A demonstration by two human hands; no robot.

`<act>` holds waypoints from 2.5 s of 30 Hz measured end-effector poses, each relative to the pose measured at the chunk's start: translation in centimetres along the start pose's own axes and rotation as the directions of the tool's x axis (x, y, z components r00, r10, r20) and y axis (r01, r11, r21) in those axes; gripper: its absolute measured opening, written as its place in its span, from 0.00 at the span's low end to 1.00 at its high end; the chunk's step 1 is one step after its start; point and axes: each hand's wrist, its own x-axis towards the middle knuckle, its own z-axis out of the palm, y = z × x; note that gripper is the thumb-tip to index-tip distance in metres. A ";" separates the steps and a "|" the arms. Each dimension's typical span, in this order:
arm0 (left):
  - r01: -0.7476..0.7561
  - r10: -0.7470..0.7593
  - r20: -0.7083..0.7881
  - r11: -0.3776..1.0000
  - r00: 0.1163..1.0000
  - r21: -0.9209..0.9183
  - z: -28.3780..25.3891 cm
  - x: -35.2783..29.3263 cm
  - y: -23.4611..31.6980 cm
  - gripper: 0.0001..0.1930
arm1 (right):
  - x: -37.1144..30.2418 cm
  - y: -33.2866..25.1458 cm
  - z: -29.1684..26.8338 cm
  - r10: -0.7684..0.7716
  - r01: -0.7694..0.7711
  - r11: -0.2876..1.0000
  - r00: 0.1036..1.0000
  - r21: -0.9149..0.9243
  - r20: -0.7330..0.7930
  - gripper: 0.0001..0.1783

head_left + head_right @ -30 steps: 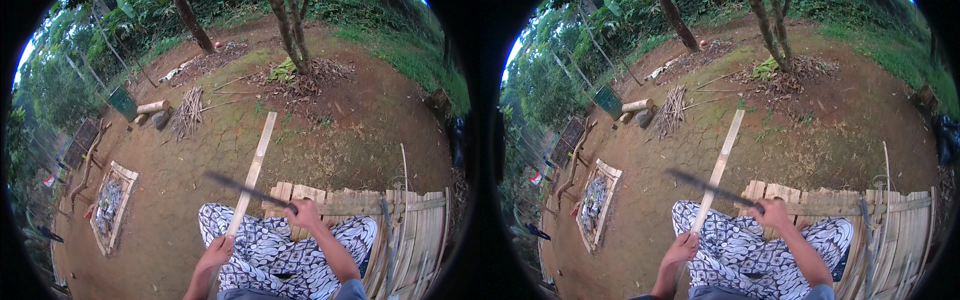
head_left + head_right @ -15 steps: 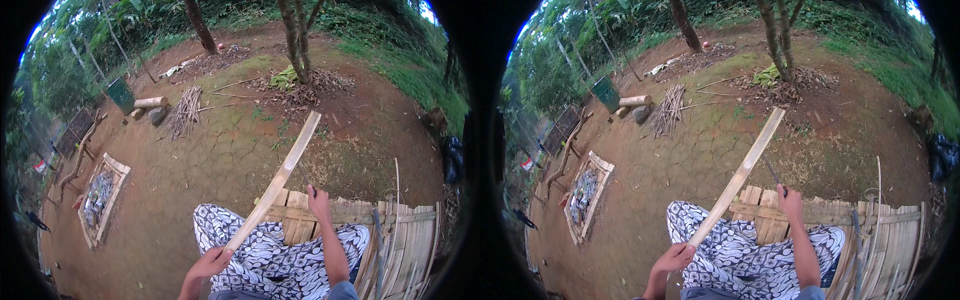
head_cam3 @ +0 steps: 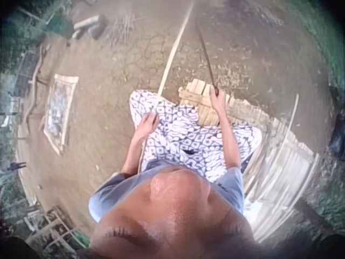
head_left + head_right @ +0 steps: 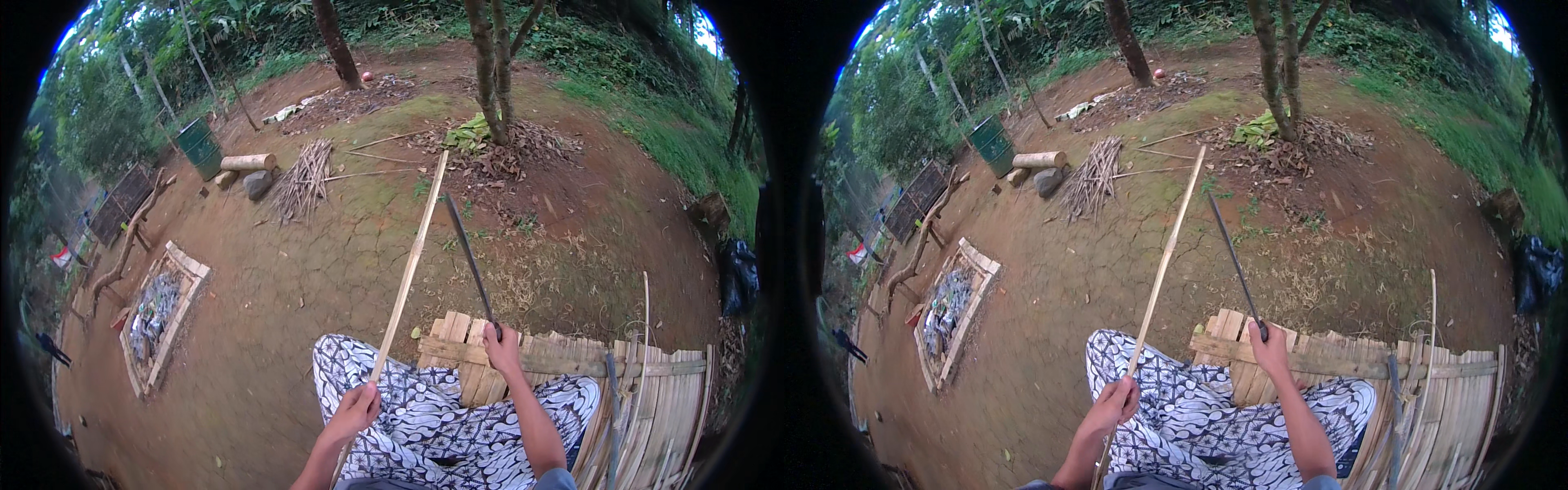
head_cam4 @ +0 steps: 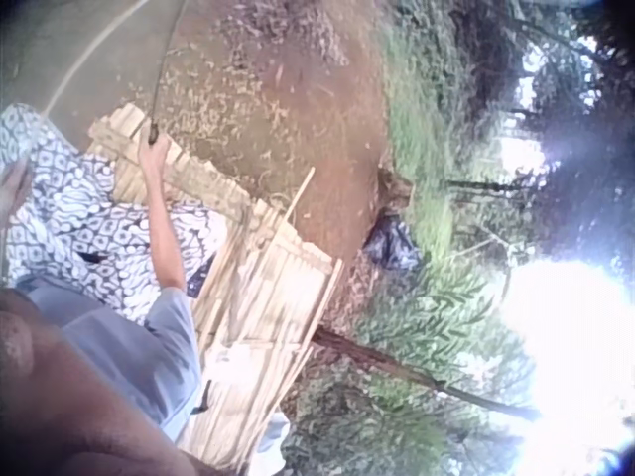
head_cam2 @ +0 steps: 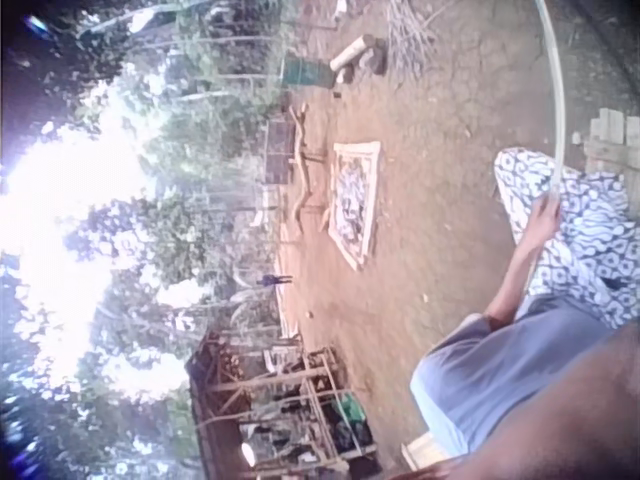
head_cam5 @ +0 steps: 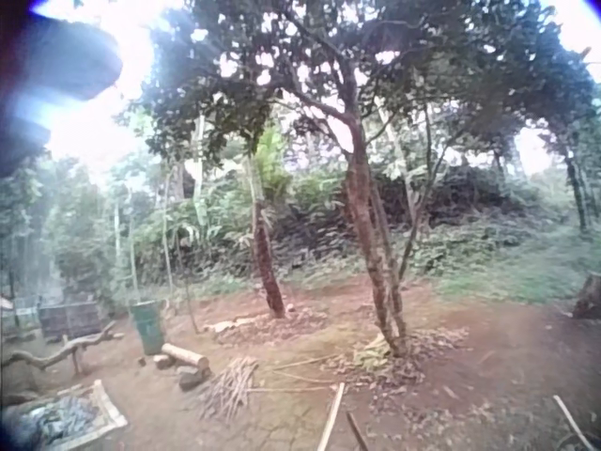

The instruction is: The person sits cross-legged on a bamboo mat and uses a large machete to shave and smooth a long, thin bamboo stick. They hold the stick with one hand and repeatedly scrape the blade along its length to remove the outer layer, occasionally rotating the stick to work on different sides.

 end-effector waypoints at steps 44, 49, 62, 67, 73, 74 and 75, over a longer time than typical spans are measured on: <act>0.075 -0.026 -0.148 0.940 0.989 0.334 -1.1 -0.4 -6.6 0.20 | 1.3 -2.0 -5.8 -0.111 0.087 0.991 0.960 -0.103 -0.257 0.17; 0.093 -0.044 -0.130 0.913 0.991 0.397 -0.8 -0.1 -4.8 0.22 | -1.8 -5.0 -1.6 -0.392 0.409 0.807 0.911 -0.425 0.131 0.20; 0.295 -0.215 -0.219 0.840 0.952 0.455 -5.1 -5.6 -3.7 0.25 | 2.4 -1.6 -2.2 0.019 -0.039 0.896 0.999 -0.442 -0.050 0.25; 0.065 -0.121 0.160 0.945 0.980 0.321 -3.6 -6.4 2.0 0.25 | 0.7 -3.6 -3.0 0.113 -0.120 0.873 0.993 -0.472 -0.043 0.29; 0.197 -0.204 0.067 0.976 0.977 0.091 -1.0 -3.6 1.2 0.28 | -0.7 -3.9 -1.0 0.058 -0.059 0.897 0.998 -0.439 -0.015 0.27; 0.170 -0.174 0.022 0.978 0.985 0.122 -0.8 -3.4 1.3 0.29 | -0.3 -3.7 -1.2 0.052 -0.052 0.900 0.999 -0.434 -0.011 0.27; 0.150 -0.153 0.006 0.974 0.988 0.169 -0.7 -3.5 1.6 0.31 | -0.3 -3.3 -1.2 0.014 -0.036 0.916 0.998 -0.399 -0.057 0.27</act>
